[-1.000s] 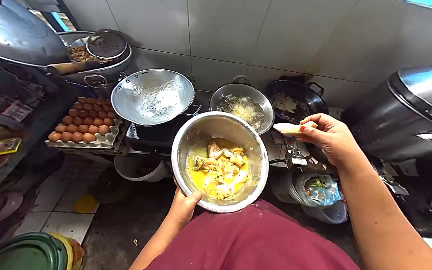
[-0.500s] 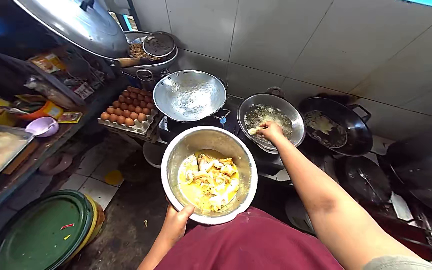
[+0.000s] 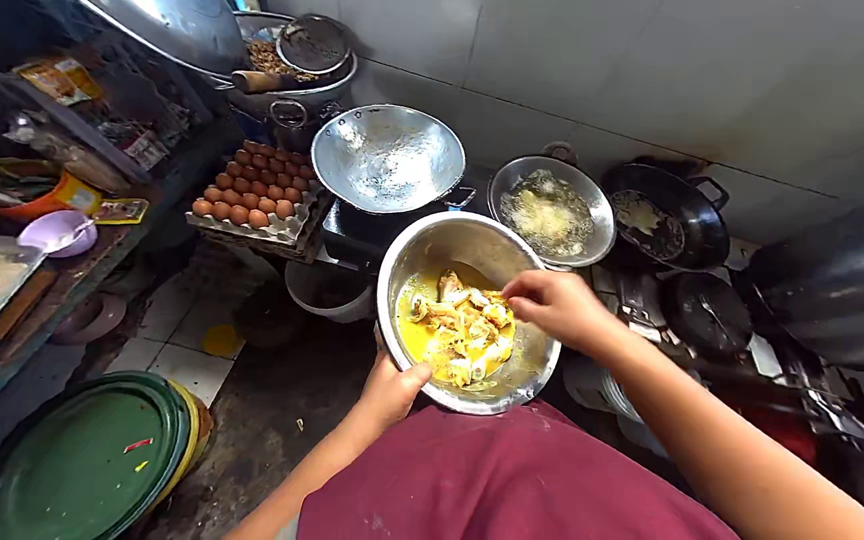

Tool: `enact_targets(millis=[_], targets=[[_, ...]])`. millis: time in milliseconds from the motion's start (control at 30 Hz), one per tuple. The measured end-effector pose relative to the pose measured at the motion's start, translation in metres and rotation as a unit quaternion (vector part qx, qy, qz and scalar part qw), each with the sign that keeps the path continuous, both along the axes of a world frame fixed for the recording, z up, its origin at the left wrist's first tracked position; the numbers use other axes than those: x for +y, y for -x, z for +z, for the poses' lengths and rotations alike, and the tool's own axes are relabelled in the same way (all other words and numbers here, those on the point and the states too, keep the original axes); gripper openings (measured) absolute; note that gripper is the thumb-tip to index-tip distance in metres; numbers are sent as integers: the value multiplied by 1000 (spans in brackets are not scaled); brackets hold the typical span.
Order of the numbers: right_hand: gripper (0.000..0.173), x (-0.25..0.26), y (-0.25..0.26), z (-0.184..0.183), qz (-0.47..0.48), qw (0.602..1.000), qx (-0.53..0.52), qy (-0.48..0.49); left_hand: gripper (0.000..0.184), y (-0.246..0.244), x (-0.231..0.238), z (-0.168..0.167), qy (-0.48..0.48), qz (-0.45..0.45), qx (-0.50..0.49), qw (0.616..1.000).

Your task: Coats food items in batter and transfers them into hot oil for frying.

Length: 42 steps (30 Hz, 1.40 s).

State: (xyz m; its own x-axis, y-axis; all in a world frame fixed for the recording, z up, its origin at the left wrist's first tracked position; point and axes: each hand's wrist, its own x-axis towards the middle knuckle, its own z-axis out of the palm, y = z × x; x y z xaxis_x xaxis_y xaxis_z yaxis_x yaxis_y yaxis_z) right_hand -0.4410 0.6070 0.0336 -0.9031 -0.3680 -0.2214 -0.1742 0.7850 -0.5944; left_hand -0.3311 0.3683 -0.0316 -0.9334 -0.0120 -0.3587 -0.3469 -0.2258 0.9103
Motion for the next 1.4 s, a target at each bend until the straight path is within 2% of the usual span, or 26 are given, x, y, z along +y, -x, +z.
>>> enact_targets(millis=[67, 133, 200, 300, 367, 467, 533, 567, 600, 667, 733, 800, 967, 1033, 1133, 1233, 1300, 1400], targets=[[19, -14, -8, -14, 20, 994, 29, -99, 85, 5, 2, 3, 4, -55, -6, 998], [38, -22, -10, -36, -13, 981, 45, -188, 98, 7, 3, 3, 13, -113, -8, 994], [55, -26, -15, -55, -54, 970, 16, -235, 102, 8, 5, 1, 22, -155, -3, 988], [41, -27, -41, -63, -49, 969, -23, -243, 101, 9, 5, 1, 20, -202, -3, 979], [31, -23, -58, -56, -63, 976, -58, -199, 103, 9, 3, 0, 23, -229, -6, 973], [24, -9, -68, -39, -147, 978, -141, -49, 103, 7, -2, 1, 37, -253, -7, 967], [21, 1, -73, -24, -213, 943, -236, 101, 106, 7, -6, 2, 34, -268, -8, 963], [18, 8, -75, -20, -241, 919, -272, 153, 104, 6, -7, 0, 31, -268, -4, 963], [14, 12, -76, -17, -267, 906, -288, 160, 98, 5, -8, -1, 25, -261, -1, 965], [16, 14, -77, -17, -306, 916, -252, 59, 91, 3, -10, -1, 7, -254, -1, 967], [18, 8, -77, -19, -309, 928, -192, -74, 97, 3, -14, 1, -1, -256, -8, 967], [20, -2, -80, -17, -287, 938, -147, -127, 100, 3, -17, 1, -11, -242, -7, 970], [23, -9, -94, -20, -188, 976, 43, -97, 87, 4, -17, 4, -21, -206, 4, 978], [21, -7, -98, -32, -138, 976, 103, -131, 81, 6, -13, 6, -18, -199, 9, 980], [19, 10, -93, -47, -90, 950, 254, -160, 74, 12, -1, 5, -9, -184, 15, 983], [13, 32, -79, -42, -112, 905, 388, -132, 72, 19, 17, 1, 2, -167, 8, 986], [12, 49, -70, -38, -125, 898, 408, -109, 67, 25, 36, -1, 10, -154, 1, 988], [15, 80, -62, -48, -108, 931, 338, -89, 58, 32, 69, -3, 17, -140, -6, 990]])
